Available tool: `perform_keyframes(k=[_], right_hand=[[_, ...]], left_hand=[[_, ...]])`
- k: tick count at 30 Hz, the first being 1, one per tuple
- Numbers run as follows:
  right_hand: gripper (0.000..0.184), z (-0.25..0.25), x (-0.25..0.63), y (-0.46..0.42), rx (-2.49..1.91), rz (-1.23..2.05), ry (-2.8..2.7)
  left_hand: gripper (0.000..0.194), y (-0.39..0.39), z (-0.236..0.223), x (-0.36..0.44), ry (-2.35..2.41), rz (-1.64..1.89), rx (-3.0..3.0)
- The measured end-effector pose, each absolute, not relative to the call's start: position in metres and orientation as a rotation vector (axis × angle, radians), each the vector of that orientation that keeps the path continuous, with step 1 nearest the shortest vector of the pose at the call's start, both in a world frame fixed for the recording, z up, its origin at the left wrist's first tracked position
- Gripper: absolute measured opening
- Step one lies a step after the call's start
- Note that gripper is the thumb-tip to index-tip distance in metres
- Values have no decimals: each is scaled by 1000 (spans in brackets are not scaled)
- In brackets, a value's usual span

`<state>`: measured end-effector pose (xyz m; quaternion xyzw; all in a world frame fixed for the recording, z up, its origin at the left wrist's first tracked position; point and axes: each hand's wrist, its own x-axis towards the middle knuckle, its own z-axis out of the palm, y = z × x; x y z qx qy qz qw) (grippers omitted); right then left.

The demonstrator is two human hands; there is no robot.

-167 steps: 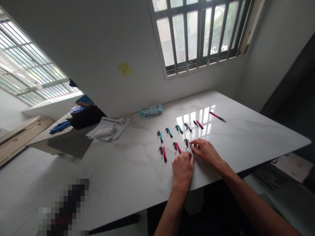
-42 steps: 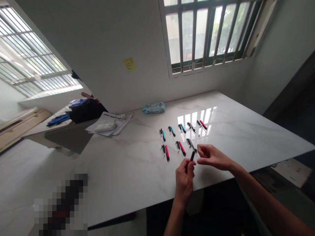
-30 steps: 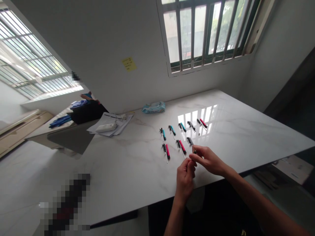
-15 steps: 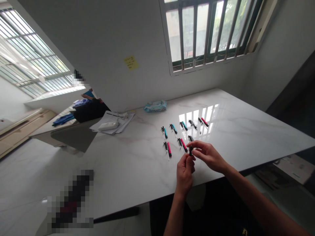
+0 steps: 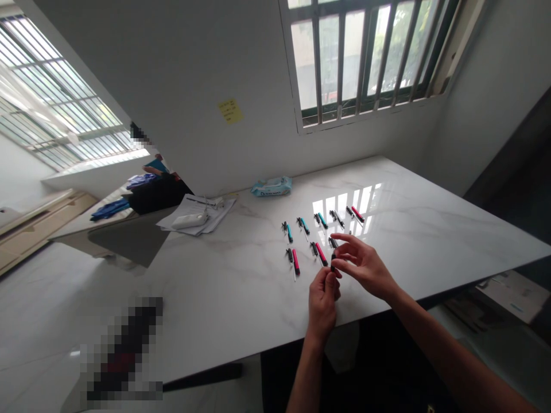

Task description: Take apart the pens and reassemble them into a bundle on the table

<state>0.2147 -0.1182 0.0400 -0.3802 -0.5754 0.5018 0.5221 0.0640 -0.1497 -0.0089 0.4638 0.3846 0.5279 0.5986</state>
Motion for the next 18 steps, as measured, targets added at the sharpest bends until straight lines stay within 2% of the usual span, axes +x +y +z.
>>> perform_keyframes(k=[6,10,15,18], right_hand=[[54,44,212,-118,-941,1170,-1421],[50,46,211,-119,-879,1272,-1435],[50,51,210,-121,-944,1124,-1459],[49,52,212,-124,-898,1206,-1449]], left_hand=[[43,-149,-8,66,885,1255,1066],[42,-149,-3,66,893,1315,1106],[42,-151,0,65,893,1326,1105],[42,-151,0,65,888,1318,1103]])
